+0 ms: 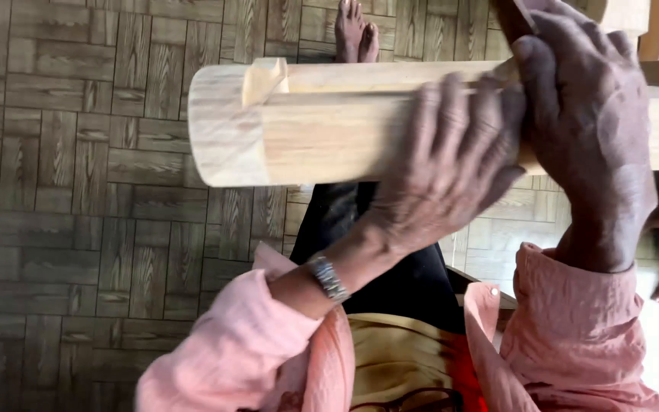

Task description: Sanding a curved wooden furniture component by hand with sandpaper to achieve a smooth finish.

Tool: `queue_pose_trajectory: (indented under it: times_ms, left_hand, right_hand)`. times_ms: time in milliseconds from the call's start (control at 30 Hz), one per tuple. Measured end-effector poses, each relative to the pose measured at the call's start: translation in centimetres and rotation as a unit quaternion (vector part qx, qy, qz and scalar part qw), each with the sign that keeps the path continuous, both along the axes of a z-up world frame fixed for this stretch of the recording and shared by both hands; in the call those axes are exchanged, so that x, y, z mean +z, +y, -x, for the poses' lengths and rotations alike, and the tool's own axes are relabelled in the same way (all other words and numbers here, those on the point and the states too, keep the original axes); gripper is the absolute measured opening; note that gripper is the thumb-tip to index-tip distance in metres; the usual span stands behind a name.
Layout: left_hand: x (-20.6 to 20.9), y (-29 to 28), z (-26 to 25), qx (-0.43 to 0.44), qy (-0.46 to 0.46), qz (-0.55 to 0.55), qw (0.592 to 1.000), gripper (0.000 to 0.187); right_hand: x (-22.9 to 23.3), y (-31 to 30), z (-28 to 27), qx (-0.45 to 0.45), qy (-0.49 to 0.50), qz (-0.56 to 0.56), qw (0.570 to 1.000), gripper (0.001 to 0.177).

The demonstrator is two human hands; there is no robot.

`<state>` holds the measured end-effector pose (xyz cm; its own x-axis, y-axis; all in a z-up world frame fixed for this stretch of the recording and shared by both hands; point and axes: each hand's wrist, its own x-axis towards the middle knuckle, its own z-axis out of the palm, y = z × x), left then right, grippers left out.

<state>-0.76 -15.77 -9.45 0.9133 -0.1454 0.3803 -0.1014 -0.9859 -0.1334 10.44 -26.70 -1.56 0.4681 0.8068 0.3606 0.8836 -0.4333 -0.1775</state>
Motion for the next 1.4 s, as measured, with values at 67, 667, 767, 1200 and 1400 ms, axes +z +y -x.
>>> queue_pose_trajectory:
  times_ms: [67,667,767,1200,1400]
  left_hand:
    - [1.8,0.2,0.7,0.039,-0.058,-0.041,0.997,0.075]
    - [7.6,17.5,10.3,0.112,-0.082,0.114,0.984,0.048]
    - [9.0,17.2,10.3,0.167,-0.069,0.087,0.98,0.038]
    - [8.8,11.9,2.7,0.053,0.067,0.145,0.986,0.045]
    - [8.6,12.0,2.3,0.09,0.127,0.112,0.981,0.056]
  right_hand:
    - [-0.3,0.1,-0.3,-0.013,0.0,0.005,1.0,0.042]
    - [-0.7,-0.9,-0.5,-0.036,-0.079,0.006,0.996,0.028]
    - [-0.2,-0.7,0.2,-0.041,-0.064,-0.004,0.997,0.028]
    - [0.1,-1.3,1.3,-0.026,0.061,-0.189,0.98,0.043]
    - [-1.8,-8.7,2.8,-0.03,0.522,-0.67,0.526,0.081]
